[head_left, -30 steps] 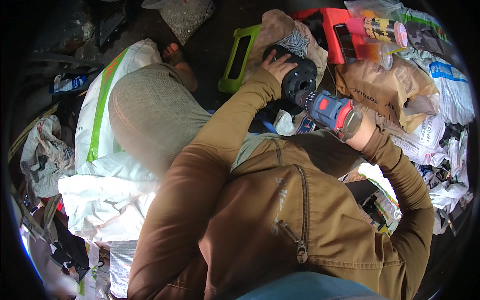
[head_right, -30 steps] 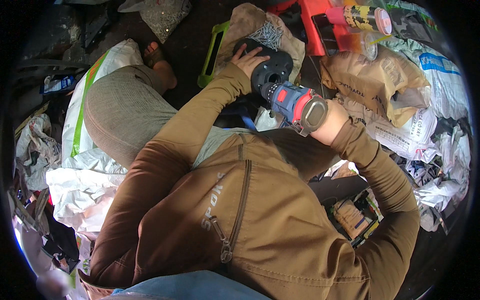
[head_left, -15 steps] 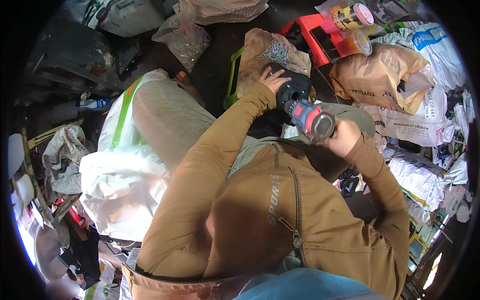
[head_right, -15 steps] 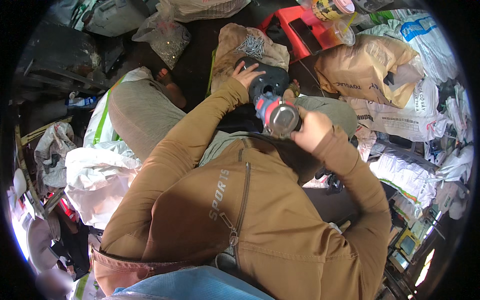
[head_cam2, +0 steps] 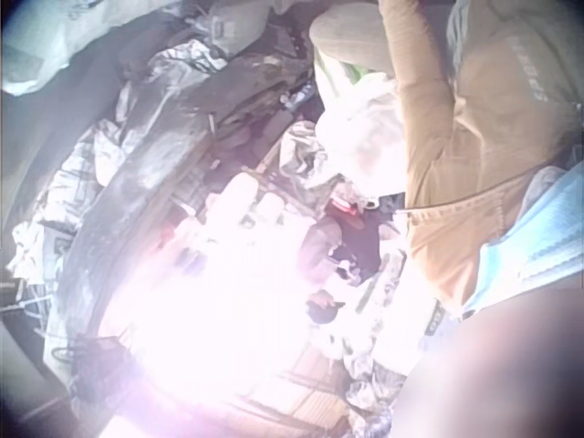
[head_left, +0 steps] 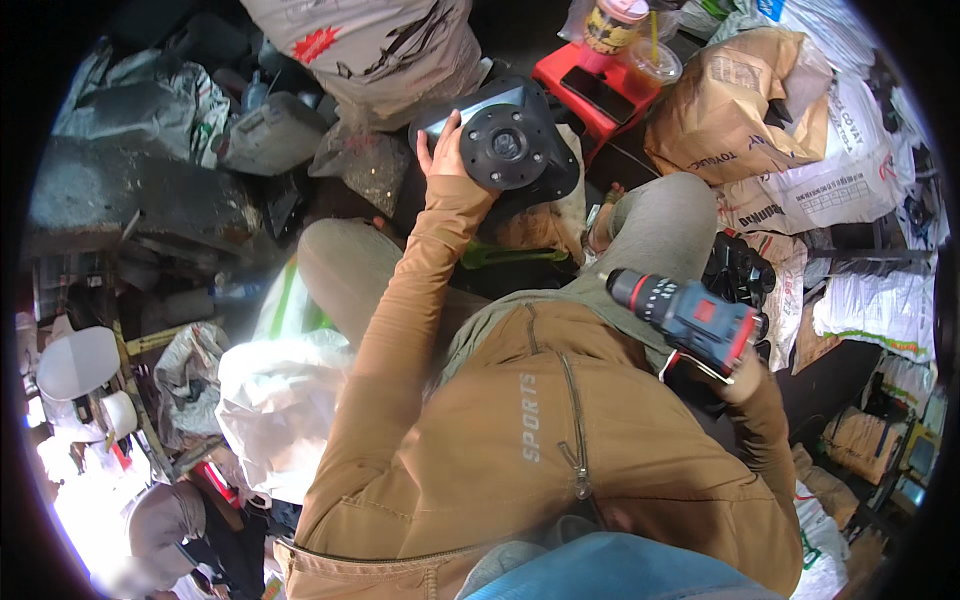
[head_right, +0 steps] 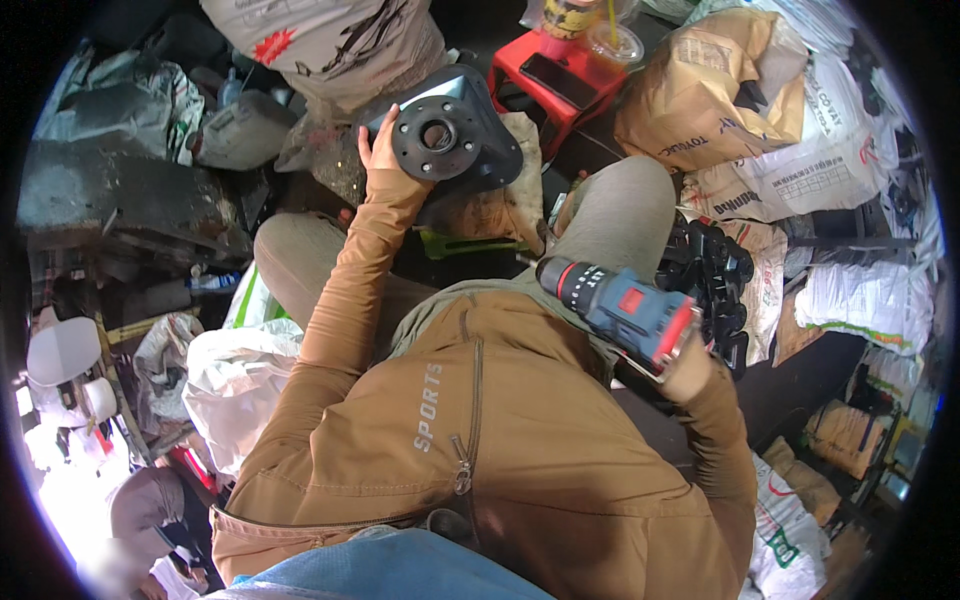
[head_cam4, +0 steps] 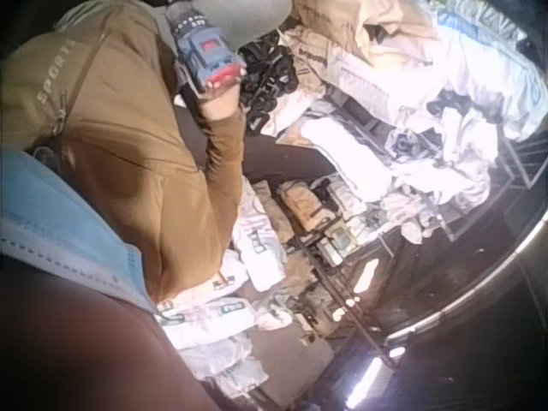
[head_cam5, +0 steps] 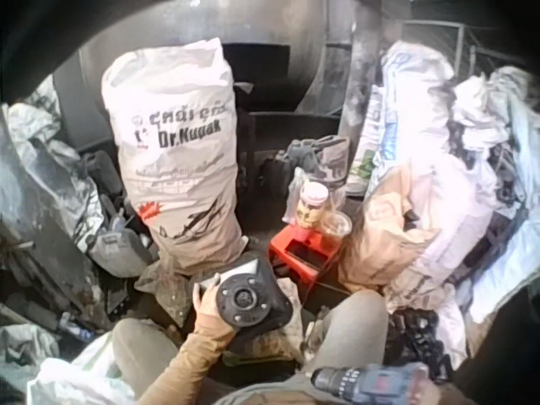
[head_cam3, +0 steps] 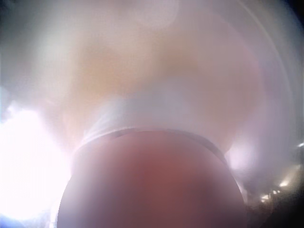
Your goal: The person retrieves a circular metal part from a white sack and places it on a black base. They then use a cordless drill to fasten screws into the part, repeating this process for multiple units. The person periodically reaches into the sack to retrieve additional parts.
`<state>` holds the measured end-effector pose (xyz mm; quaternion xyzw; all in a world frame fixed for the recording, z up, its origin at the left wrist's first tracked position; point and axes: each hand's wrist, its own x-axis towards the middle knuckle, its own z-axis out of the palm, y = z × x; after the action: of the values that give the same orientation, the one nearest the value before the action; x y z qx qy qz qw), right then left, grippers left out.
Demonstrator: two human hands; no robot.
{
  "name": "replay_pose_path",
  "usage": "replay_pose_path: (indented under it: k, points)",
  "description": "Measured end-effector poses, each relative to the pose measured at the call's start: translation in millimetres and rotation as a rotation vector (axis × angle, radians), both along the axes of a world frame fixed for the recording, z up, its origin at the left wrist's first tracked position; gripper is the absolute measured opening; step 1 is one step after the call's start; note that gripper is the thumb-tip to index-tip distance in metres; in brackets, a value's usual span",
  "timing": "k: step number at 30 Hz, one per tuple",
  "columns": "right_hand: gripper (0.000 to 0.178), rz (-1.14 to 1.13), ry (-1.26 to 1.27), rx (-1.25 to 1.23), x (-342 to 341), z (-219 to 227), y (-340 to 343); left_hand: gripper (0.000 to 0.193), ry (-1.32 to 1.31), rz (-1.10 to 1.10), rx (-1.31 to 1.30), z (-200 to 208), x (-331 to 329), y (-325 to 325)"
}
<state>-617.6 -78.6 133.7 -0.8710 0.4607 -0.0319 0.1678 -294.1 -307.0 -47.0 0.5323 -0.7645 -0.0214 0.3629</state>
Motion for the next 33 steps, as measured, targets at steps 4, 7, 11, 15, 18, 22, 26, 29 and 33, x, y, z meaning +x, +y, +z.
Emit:
replay_pose_path:
  k: [4,7,11,15,18,22,26,29,33]
  points:
    - [0.052,-0.524,-0.520,0.508,4.3,-77.6,19.4,0.066,-0.117,-0.046,0.024,3.2,-29.1,-6.9]
    - [0.055,-0.642,-0.363,0.595,4.8,-104.9,10.1,0.065,-0.131,-0.191,-0.048,25.7,-49.7,2.4]
    - [0.055,-0.496,-0.287,0.561,-9.5,-85.5,10.9,0.060,-0.032,-0.451,-0.160,71.0,-73.1,24.7]
    - [0.062,-0.867,-0.791,0.231,-62.2,-56.5,-2.2,0.045,-0.122,-0.640,-0.314,112.9,-119.0,37.1]
    - [0.059,-0.824,-1.418,0.420,-83.8,-69.0,-17.6,0.042,-0.085,-0.906,-0.172,133.4,-175.6,50.2]
    - [0.039,-0.954,-1.930,0.243,-108.3,-120.3,-15.3,0.097,-0.202,-0.884,-0.071,139.4,-231.5,56.4]
    - [0.034,-1.328,-2.245,-0.003,-174.2,-195.7,3.1,0.109,-0.301,-0.715,0.034,125.4,-197.1,21.2]
    - [0.038,-1.928,-2.133,-0.106,-243.4,-249.9,30.0,0.104,-0.381,-0.522,0.174,109.7,-138.6,-6.8]
    - [0.039,-1.505,0.203,-0.381,-326.5,-311.5,67.2,0.099,-0.560,-0.290,0.274,117.3,-63.1,-29.5]
